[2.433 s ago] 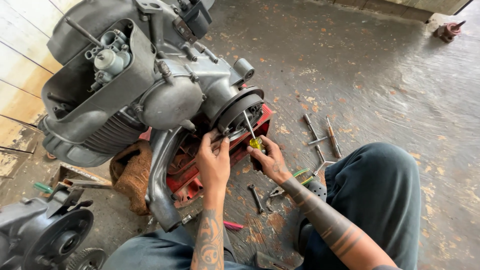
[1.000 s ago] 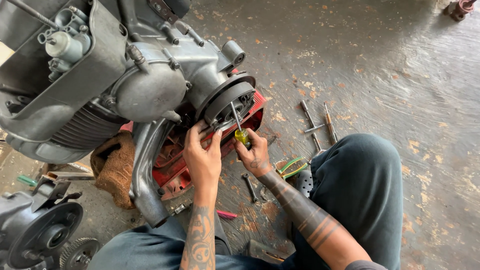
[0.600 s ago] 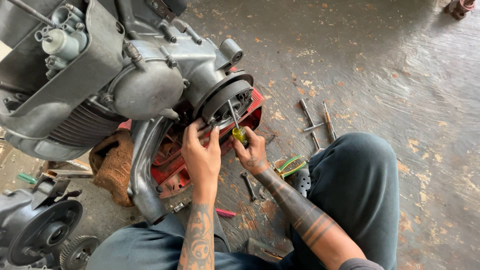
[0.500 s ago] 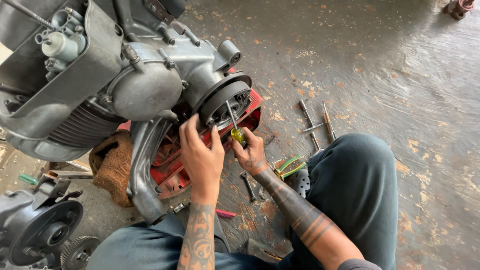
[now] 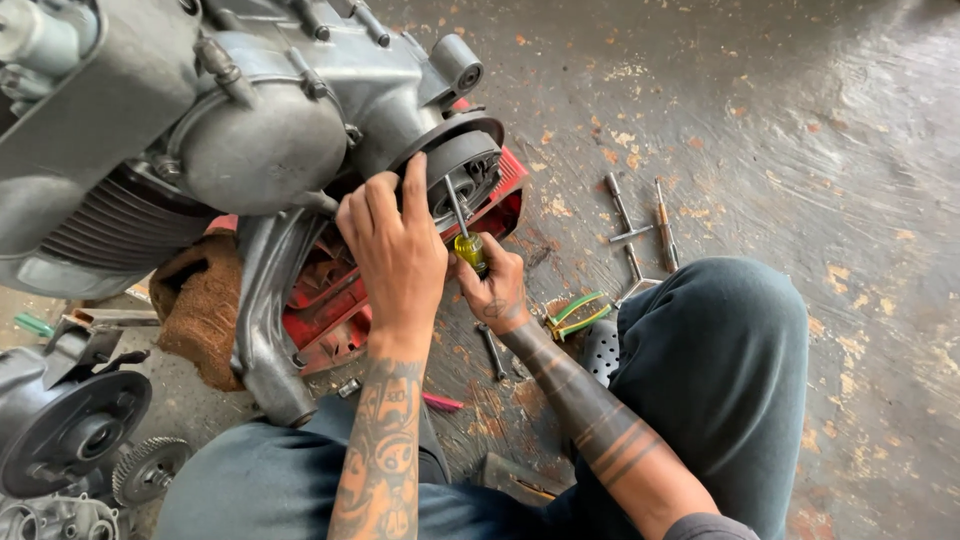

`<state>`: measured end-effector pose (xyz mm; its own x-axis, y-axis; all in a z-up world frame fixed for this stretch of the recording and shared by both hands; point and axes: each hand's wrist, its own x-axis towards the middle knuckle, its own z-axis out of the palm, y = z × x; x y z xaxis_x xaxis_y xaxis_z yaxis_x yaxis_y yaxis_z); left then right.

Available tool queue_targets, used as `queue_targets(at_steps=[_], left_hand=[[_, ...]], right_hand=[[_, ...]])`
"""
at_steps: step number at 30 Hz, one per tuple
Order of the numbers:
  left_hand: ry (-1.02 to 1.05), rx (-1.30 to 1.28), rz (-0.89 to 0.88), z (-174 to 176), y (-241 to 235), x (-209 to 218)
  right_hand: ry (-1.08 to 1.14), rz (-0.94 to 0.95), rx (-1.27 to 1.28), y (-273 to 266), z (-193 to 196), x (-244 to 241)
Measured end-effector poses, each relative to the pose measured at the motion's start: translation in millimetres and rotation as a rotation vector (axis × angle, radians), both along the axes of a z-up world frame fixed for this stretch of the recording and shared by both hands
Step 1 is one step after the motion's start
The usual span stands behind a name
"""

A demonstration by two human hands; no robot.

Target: Disassembling the brake assembly of a motorcycle engine using hand tools

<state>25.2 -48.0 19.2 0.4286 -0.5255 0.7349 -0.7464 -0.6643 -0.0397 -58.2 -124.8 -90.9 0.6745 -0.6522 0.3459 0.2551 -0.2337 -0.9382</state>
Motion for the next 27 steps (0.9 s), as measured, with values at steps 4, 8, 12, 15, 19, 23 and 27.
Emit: queue_targets(at_steps=[4, 8, 12, 15, 19, 23, 27], left_hand=[[0.004, -0.03, -0.032, 1.8, -7.6, 1.8], [0.065, -0.042, -0.068, 6.2, -7.3, 1.1], [0.099, -0.051, -0.095, 6.7, -8.0, 3.4], [0.12, -0.056, -0.118, 4.4, -7.3, 4.5], [0.123, -0.053, -0.122, 5.2, -6.2, 4.1], [0.117, -0.024, -0.118, 10.4, -4.9, 0.6], [0.115, 0.001, -0.11, 13.7, -4.7, -2.1]], right_hand=[[0.015, -0.003, -0.028, -1.5, 0.1, 0.3], [-0.007, -0.022, -0.05, -0.4, -6.6, 2.1], [-0.014, -0.042, -0.073, 0.2, -10.9, 3.0], [-0.013, -0.063, -0.09, 1.8, -9.5, 3.5], [-0.006, -0.069, -0.11, 2.1, -10.5, 4.2], [-0.008, -0.078, -0.122, 3.0, -10.3, 4.0], [0.0, -0.087, -0.124, 4.2, -8.0, 3.4]])
